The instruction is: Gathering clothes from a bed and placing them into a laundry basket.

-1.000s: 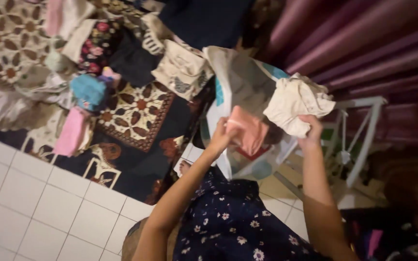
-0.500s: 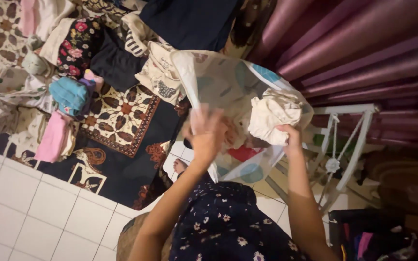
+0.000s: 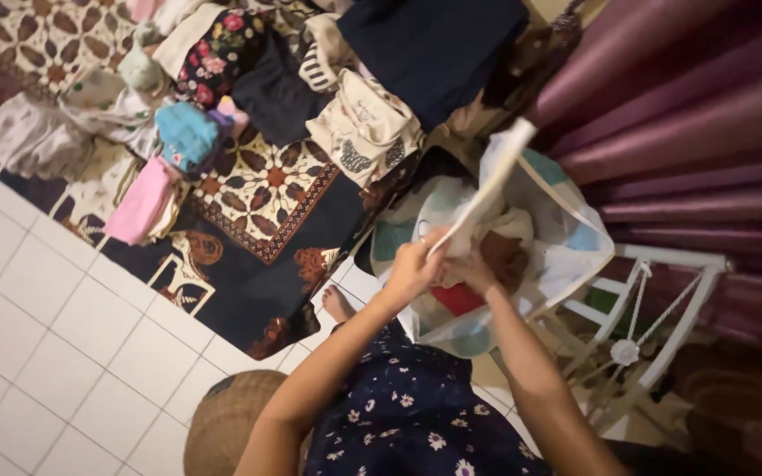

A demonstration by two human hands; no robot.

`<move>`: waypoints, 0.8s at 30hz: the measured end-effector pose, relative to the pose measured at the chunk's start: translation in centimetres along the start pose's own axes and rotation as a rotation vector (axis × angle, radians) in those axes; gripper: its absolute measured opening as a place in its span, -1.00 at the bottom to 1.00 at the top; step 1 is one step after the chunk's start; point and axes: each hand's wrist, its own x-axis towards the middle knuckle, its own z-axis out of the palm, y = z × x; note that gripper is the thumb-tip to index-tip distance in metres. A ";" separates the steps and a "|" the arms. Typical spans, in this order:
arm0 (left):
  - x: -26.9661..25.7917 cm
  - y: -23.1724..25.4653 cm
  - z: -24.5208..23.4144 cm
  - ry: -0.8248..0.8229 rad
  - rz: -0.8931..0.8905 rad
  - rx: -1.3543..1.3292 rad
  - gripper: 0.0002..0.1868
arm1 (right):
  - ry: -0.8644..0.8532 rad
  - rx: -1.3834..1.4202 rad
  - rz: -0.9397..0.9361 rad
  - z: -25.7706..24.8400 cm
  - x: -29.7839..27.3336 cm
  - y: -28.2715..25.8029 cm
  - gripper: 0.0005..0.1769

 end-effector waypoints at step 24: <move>-3.8 -27.7 -44.8 1.364 -0.353 0.224 -0.35 | -0.152 0.235 -0.116 32.8 9.3 -41.4 -0.66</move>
